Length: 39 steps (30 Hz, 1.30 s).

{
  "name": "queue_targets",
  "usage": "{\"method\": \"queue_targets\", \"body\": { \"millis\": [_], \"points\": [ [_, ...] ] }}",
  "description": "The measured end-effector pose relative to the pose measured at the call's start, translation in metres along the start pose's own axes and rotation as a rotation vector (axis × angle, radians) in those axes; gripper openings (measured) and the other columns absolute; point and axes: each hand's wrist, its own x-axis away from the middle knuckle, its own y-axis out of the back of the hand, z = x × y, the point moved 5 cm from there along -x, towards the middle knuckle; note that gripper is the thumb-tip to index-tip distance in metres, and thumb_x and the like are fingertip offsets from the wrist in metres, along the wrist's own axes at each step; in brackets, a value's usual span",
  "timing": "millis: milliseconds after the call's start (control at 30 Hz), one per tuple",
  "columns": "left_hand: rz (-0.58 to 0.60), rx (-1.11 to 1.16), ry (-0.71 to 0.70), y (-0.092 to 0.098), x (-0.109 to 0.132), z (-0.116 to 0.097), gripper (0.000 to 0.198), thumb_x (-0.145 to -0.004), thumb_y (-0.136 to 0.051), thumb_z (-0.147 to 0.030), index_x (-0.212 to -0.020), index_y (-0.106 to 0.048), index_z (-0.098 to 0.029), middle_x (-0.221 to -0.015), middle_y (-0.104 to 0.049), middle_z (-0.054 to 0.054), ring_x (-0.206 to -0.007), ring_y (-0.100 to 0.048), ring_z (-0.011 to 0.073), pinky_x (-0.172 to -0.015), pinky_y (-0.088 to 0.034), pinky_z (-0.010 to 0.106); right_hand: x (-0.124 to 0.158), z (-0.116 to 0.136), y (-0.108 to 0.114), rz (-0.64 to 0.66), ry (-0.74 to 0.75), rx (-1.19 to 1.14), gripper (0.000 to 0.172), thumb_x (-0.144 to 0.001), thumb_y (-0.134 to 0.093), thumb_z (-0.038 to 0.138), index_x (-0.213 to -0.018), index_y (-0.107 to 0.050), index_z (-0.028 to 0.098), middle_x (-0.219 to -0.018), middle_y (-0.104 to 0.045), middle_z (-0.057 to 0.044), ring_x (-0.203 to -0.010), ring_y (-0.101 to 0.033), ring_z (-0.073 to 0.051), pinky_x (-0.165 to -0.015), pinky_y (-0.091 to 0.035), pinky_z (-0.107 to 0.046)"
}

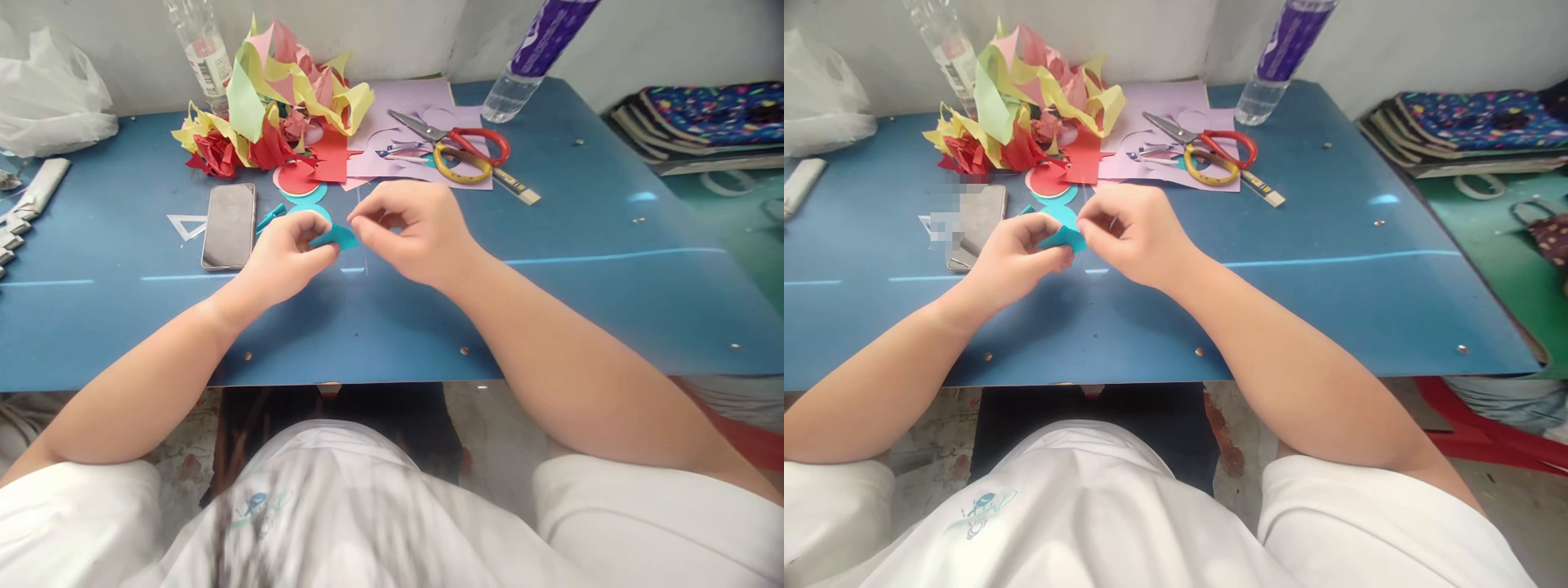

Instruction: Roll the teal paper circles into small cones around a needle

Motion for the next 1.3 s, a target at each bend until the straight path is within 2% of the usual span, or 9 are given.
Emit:
{"method": "queue_targets", "body": {
  "millis": [133, 367, 667, 767, 833, 900, 1000, 1167, 1300],
  "points": [
    [-0.015, 0.16, 0.142, -0.006, 0.0, 0.011, 0.011, -0.084, -0.085, -0.02, -0.086, -0.075, -0.022, -0.089, -0.075, 0.001, -0.086, -0.073, 0.0193, -0.084, -0.062, 0.037, 0.001, -0.009, 0.006, -0.188, -0.183, -0.191, 0.003, -0.1, -0.088, 0.025, -0.102, -0.087, 0.025, -0.104, -0.089, -0.006, -0.091, -0.08, -0.022, -0.076, -0.068, -0.038],
    [-0.005, 0.511, 0.372, -0.021, 0.01, 0.017, 0.037, -0.079, -0.098, -0.024, -0.095, -0.065, -0.022, -0.093, -0.08, 0.002, -0.096, -0.082, 0.0203, -0.103, -0.069, 0.042, 0.004, -0.018, -0.011, -0.134, -0.28, -0.288, 0.014, -0.095, -0.099, 0.031, -0.099, -0.088, 0.024, -0.096, -0.087, -0.003, -0.086, -0.08, -0.02, -0.08, -0.073, -0.038],
    [-0.081, 0.569, 0.357, -0.019, 0.012, 0.015, 0.047, -0.074, -0.102, -0.016, -0.102, -0.064, -0.023, -0.095, -0.078, -0.001, -0.099, -0.085, 0.0195, -0.103, -0.069, 0.039, 0.004, -0.026, -0.014, -0.101, -0.322, -0.457, 0.032, -0.088, -0.105, 0.032, -0.093, -0.074, 0.026, -0.09, -0.085, -0.002, -0.078, -0.079, -0.021, -0.07, -0.074, -0.039],
    [-0.092, 0.554, 0.352, -0.018, 0.012, 0.013, 0.047, -0.074, -0.101, -0.016, -0.102, -0.064, -0.023, -0.096, -0.079, 0.0, -0.101, -0.085, 0.0209, -0.102, -0.07, 0.039, 0.005, -0.035, -0.013, -0.151, -0.427, -0.54, 0.053, -0.082, -0.11, 0.031, -0.103, -0.062, 0.03, -0.088, -0.085, 0.002, -0.081, -0.081, -0.022, -0.068, -0.073, -0.037],
    [-0.104, 0.545, 0.352, -0.016, 0.011, 0.013, 0.048, -0.073, -0.1, -0.014, -0.103, -0.063, -0.024, -0.095, -0.079, -0.001, -0.102, -0.085, 0.0218, -0.102, -0.07, 0.04, 0.006, -0.039, -0.014, -0.137, -0.501, -0.58, 0.059, -0.081, -0.112, 0.032, -0.111, -0.062, 0.03, -0.086, -0.085, 0.003, -0.084, -0.083, -0.023, -0.069, -0.073, -0.036],
    [-0.11, 0.533, 0.349, -0.015, 0.01, 0.013, 0.048, -0.073, -0.099, -0.014, -0.104, -0.064, -0.024, -0.096, -0.08, -0.001, -0.103, -0.085, 0.022, -0.102, -0.07, 0.04, 0.006, -0.04, -0.015, -0.089, -0.542, -0.585, 0.052, -0.082, -0.112, 0.033, -0.111, -0.068, 0.028, -0.087, -0.085, 0.001, -0.088, -0.085, -0.024, -0.071, -0.074, -0.037],
    [-0.121, 0.514, 0.342, -0.013, 0.009, 0.015, 0.046, -0.073, -0.098, -0.013, -0.103, -0.065, -0.024, -0.096, -0.08, -0.002, -0.104, -0.085, 0.021, -0.103, -0.069, 0.038, 0.005, -0.038, -0.013, -0.055, -0.539, -0.59, 0.045, -0.082, -0.113, 0.034, -0.096, -0.07, 0.026, -0.09, -0.085, -0.004, -0.088, -0.085, -0.025, -0.068, -0.073, -0.037],
    [-0.103, 0.51, 0.349, -0.014, 0.009, 0.016, 0.049, -0.074, -0.098, -0.014, -0.107, -0.064, -0.024, -0.094, -0.082, -0.002, -0.106, -0.087, 0.0221, -0.104, -0.07, 0.037, 0.004, -0.034, -0.013, -0.033, -0.513, -0.615, 0.043, -0.083, -0.112, 0.032, -0.095, -0.071, 0.025, -0.088, -0.082, -0.002, -0.085, -0.085, -0.022, -0.075, -0.075, -0.038],
    [-0.113, 0.516, 0.345, -0.014, 0.011, 0.015, 0.052, -0.076, -0.099, -0.014, -0.115, -0.066, -0.024, -0.096, -0.084, 0.0, -0.107, -0.089, 0.025, -0.103, -0.072, 0.041, 0.003, -0.036, -0.014, -0.048, -0.534, -0.667, 0.043, -0.076, -0.113, 0.027, -0.091, -0.073, 0.025, -0.087, -0.081, -0.001, -0.079, -0.08, -0.019, -0.078, -0.074, -0.038]
  ]
}}
